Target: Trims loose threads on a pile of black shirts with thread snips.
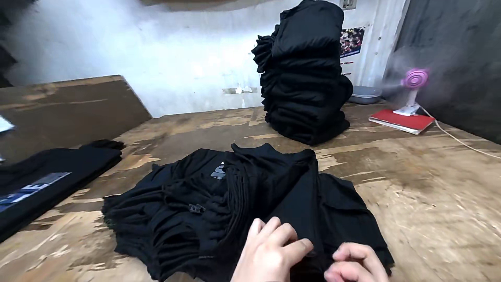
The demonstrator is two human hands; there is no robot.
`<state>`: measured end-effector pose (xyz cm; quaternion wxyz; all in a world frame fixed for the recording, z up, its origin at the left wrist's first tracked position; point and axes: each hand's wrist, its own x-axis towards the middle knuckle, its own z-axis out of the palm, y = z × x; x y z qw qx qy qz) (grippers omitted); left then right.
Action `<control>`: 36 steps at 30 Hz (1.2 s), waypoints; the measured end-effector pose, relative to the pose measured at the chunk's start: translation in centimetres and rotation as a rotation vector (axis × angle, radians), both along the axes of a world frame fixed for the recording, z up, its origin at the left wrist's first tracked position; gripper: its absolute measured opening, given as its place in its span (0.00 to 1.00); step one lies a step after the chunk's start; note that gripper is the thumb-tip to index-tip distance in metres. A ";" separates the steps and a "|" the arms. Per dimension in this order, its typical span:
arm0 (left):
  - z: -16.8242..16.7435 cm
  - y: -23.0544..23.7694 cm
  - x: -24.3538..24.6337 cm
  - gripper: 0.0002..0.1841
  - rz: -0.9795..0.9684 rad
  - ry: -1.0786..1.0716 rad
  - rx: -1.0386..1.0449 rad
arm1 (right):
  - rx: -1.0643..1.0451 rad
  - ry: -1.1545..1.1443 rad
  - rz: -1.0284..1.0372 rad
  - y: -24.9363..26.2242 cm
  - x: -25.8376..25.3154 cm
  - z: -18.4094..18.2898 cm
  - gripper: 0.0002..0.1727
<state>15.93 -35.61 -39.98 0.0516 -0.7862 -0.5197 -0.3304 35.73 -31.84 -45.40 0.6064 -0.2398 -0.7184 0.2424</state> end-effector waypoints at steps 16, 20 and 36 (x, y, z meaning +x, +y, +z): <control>-0.7 -1.6 -1.6 0.15 -0.041 -0.280 -0.124 | 0.067 -0.184 -0.062 0.7 1.2 0.3 0.11; -1.2 -1.0 -1.6 0.17 -0.084 -0.407 -0.253 | 0.136 -0.315 -0.171 0.2 -0.2 0.5 0.14; -2.5 1.0 -3.5 0.05 -0.198 -0.495 -0.217 | 0.163 -0.275 -0.437 -0.7 -3.9 0.0 0.15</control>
